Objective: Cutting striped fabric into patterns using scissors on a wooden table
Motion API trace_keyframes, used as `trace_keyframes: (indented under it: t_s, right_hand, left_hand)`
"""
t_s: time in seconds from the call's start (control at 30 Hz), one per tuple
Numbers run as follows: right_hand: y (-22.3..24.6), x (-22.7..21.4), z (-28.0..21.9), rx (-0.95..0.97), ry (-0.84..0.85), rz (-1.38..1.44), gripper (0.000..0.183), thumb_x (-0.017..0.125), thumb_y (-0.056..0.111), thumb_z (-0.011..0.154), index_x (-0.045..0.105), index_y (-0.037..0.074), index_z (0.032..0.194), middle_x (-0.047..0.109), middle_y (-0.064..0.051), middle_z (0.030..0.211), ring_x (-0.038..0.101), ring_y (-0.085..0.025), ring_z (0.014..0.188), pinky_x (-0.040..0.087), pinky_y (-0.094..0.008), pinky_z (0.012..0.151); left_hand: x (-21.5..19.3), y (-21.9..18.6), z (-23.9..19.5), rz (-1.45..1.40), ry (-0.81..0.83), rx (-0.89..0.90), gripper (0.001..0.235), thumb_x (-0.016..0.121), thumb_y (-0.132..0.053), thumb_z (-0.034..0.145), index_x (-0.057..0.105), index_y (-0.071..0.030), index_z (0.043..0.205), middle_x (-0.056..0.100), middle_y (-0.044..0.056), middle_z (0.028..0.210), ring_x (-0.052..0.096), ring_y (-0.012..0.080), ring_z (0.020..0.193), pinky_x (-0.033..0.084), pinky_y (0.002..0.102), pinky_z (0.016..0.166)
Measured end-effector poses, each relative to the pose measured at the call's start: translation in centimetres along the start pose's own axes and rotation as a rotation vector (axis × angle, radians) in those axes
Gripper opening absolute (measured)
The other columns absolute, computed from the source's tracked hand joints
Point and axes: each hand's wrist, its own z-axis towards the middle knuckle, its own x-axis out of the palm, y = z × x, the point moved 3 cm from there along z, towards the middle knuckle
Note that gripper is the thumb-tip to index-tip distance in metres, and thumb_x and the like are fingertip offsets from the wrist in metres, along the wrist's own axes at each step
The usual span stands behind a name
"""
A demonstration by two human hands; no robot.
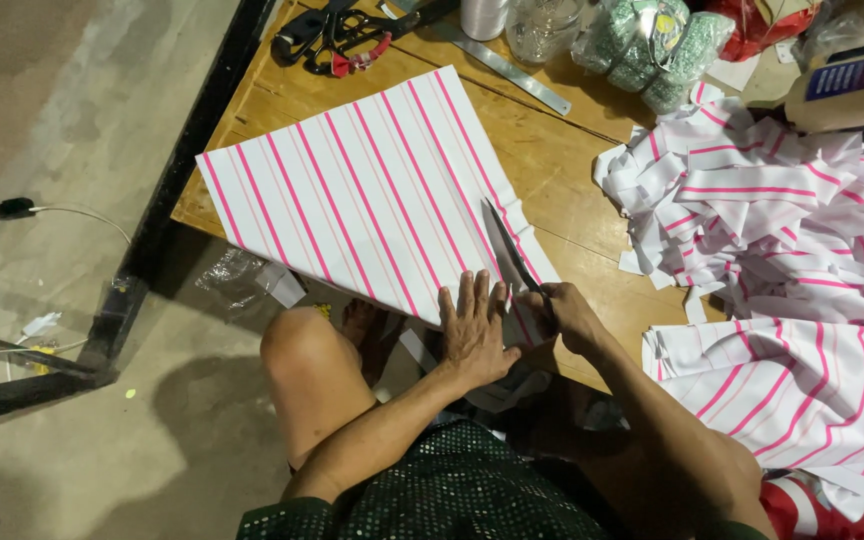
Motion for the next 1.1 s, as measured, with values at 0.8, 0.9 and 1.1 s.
trace_keyframes:
  t_s: [0.8, 0.9, 1.1]
  right_hand:
    - [4.7, 2.5, -1.5, -0.077, 0.014, -0.060, 0.044, 0.081, 0.039, 0.082, 0.066, -0.001, 0.071, 0.055, -0.014, 0.048, 0.061, -0.021, 0.040, 0.049, -0.028, 0.041]
    - [5.3, 2.6, -2.2, -0.079, 0.002, -0.027, 0.048, 0.082, 0.042, 0.080, 0.065, -0.002, 0.072, 0.053, -0.014, 0.047, 0.060, -0.022, 0.040, 0.048, -0.027, 0.042]
    - [5.0, 2.6, -1.8, 0.002, -0.051, 0.091, 0.048, 0.089, 0.036, 0.075, 0.062, -0.002, 0.065, 0.050, -0.013, 0.045, 0.056, -0.023, 0.036, 0.046, -0.029, 0.036]
  left_hand:
    - [-4.9, 7.2, 7.7, -0.229, -0.400, -0.177, 0.079, 0.056, -0.048, 0.098, 0.030, -0.007, 0.160, 0.018, 0.024, 0.167, 0.006, 0.0462, 0.156, 0.005, 0.075, 0.117]
    - [-6.9, 10.5, 10.9, -0.176, -0.393, -0.255, 0.080, 0.053, -0.052, 0.100, 0.024, -0.012, 0.163, 0.011, 0.022, 0.169, 0.001, 0.0449, 0.156, 0.006, 0.075, 0.117]
    - [-7.1, 12.1, 10.8, 0.020, -0.301, -0.285, 0.081, 0.043, -0.063, 0.099, 0.020, -0.020, 0.164, 0.016, 0.021, 0.169, 0.005, 0.0437, 0.157, 0.006, 0.073, 0.119]
